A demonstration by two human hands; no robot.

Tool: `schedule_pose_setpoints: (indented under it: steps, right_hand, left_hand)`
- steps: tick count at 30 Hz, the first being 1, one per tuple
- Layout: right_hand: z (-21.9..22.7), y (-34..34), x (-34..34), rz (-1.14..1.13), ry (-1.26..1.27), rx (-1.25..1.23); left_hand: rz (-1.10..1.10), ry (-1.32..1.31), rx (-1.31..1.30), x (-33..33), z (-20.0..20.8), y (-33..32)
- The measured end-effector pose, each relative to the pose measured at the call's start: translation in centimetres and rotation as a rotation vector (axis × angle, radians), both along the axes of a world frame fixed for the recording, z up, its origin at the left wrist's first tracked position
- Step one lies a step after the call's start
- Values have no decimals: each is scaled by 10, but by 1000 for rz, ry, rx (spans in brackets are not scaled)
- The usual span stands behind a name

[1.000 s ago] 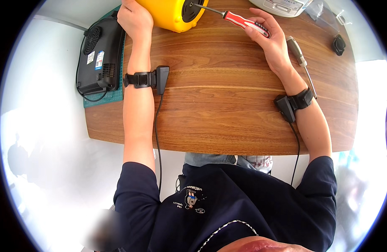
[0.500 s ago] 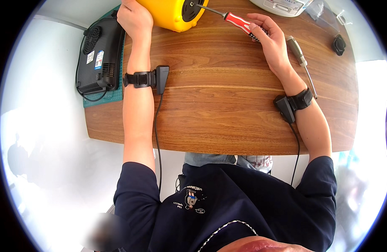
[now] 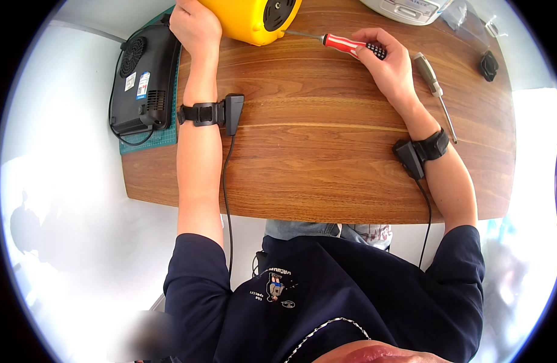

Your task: The person removes the lid from a yellow rice cooker, then uses a screwdriver to remove screws from the bottom cover. They detach the cover to expose the internal wiring and components.

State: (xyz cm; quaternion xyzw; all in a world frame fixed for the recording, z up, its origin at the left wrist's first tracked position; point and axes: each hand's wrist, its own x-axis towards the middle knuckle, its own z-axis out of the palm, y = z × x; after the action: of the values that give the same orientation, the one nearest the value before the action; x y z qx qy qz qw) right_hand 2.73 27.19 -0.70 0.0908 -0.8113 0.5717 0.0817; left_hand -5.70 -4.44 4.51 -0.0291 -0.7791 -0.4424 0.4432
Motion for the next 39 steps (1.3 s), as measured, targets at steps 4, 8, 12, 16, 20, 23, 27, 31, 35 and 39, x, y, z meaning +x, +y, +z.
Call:
schedule_pose_setpoints:
  steps: [4,8,12,16,20,23,27,31,35,39]
  right_hand:
    - [2,0,1,16,7,72]
    - [-1,-1,0,39,69,94]
    - [-6,-4,-1,58,159,137]
    - [-1,-7,-4,74,240,172]
    - [1,-9,0,81,249,206]
    - [7,-12,1,100,246,226]
    - [16,-11,2,82,220,227]
    - [26,-11,-6,17,365,281]
    - [49,-28,-14,25,335,328]
    - [62,-63,-30,93,145,260]
  left_hand:
    - [-464,-42,523,3,6,-9]
    - [21,48,-42,-3,-1,-1]
    - [20,19,-26,-3,-2,-1]
    - [12,21,-10,1,1,4]
    - [-8,65,-45,1,1,3]
    - [116,1,-54,2,-2,-5]
    - [150,38,-56,3,1,6]
    - [157,28,-38,2,1,10]
    - [115,-79,-22,10,4,5]
    - [194,84,-60,2,-3,2]
